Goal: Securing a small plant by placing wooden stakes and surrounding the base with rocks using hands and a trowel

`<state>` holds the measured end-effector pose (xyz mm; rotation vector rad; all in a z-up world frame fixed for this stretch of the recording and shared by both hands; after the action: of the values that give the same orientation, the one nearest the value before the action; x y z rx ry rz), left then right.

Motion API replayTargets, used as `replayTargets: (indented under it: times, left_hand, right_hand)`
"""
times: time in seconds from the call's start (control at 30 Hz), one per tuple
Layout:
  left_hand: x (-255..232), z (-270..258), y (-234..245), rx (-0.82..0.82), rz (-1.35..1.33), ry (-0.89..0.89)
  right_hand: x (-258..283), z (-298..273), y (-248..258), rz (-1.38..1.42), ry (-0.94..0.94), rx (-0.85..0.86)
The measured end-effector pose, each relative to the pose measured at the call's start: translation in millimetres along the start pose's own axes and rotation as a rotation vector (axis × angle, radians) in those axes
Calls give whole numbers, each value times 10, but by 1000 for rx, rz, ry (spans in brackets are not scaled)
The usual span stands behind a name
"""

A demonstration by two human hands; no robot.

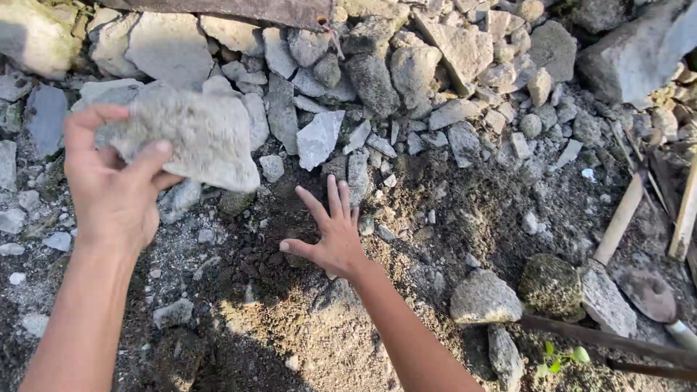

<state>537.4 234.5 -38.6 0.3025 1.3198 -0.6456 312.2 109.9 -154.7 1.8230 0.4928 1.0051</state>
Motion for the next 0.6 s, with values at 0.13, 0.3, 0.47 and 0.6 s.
replayTargets:
  times: [0.13, 0.3, 0.47, 0.6]
  left_hand:
    - [219, -1236, -348, 187, -252, 448]
    - [752, -2886, -1309, 173, -408, 1156]
    - [1427, -4558, -2096, 1029, -317, 1167]
    - [1238, -4805, -2519, 1226, -84, 1052]
  right_hand:
    - [11, -1321, 580, 860, -9, -155]
    - [-995, -2977, -916, 672, -358, -251]
    - [-1888, -4361, -1870, -11, -722, -1022]
    - [-1955, -4815, -1549, 44, -861, -987]
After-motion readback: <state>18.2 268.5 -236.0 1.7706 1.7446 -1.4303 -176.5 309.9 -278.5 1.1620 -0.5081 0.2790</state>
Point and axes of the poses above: each hand's wrist, its own z-axis towards the middle knuckle, its own y-axis out of the back of the hand, x = y × z, the point moved 4 cm from there along z, towards the middle knuckle, and after that the axes turned 7 degrees about -z, right-handed, at the moved point
